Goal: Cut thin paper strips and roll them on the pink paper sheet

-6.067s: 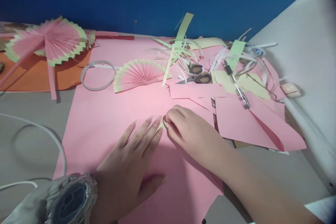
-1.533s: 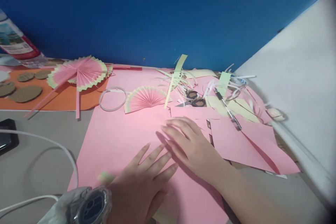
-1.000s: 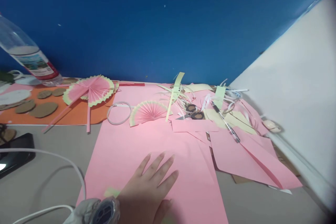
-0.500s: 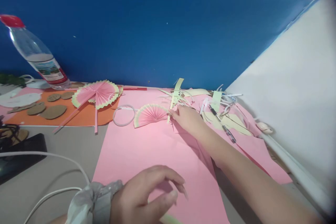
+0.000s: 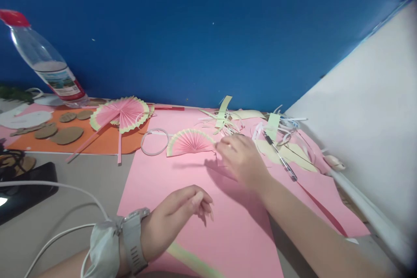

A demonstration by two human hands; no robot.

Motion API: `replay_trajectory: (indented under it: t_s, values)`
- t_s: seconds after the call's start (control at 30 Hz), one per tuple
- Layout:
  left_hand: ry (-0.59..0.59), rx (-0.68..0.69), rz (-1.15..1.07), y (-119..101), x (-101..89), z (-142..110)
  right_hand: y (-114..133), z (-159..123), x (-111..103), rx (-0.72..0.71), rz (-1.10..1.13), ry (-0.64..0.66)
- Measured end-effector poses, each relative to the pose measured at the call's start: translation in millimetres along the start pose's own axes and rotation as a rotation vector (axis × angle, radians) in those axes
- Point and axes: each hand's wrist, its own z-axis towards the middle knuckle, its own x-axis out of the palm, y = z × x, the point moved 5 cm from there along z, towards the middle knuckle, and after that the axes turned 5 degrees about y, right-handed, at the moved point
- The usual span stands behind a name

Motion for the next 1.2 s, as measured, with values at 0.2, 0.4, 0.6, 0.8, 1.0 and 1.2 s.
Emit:
replay_trajectory:
  t_s: [0.2,0.4,0.6,0.8,1.0,1.2]
  values:
    - [-0.056,-0.017,-0.148,-0.1,-10.2,2.5,38.5,-44.1,2.0,-0.38,-0.071,-0.383]
    - [-0.029,-0.095,-0.071,3.8,-6.4,-1.8,36.3,-48.2,2.0,-0.413,-0.065,-0.607]
    - [-0.046,-0.14,0.053,9.5,-4.2,-2.2,30.0,-46.0,-1.9,-0.306,0.054,-0.588]
    - [-0.144,-0.069,0.16,7.6,-9.7,0.1,22.7,-37.1,8.8,-0.155,0.818,-0.174]
    - [-0.118,-0.07,0.243,6.0,-8.6,1.8,44.9,-32.7,28.7,0.008,1.134,0.367]
    - [-0.125,-0.068,0.332,2.0,-10.9,-0.5,49.9,-33.0,29.6,-0.009,1.109,0.385]
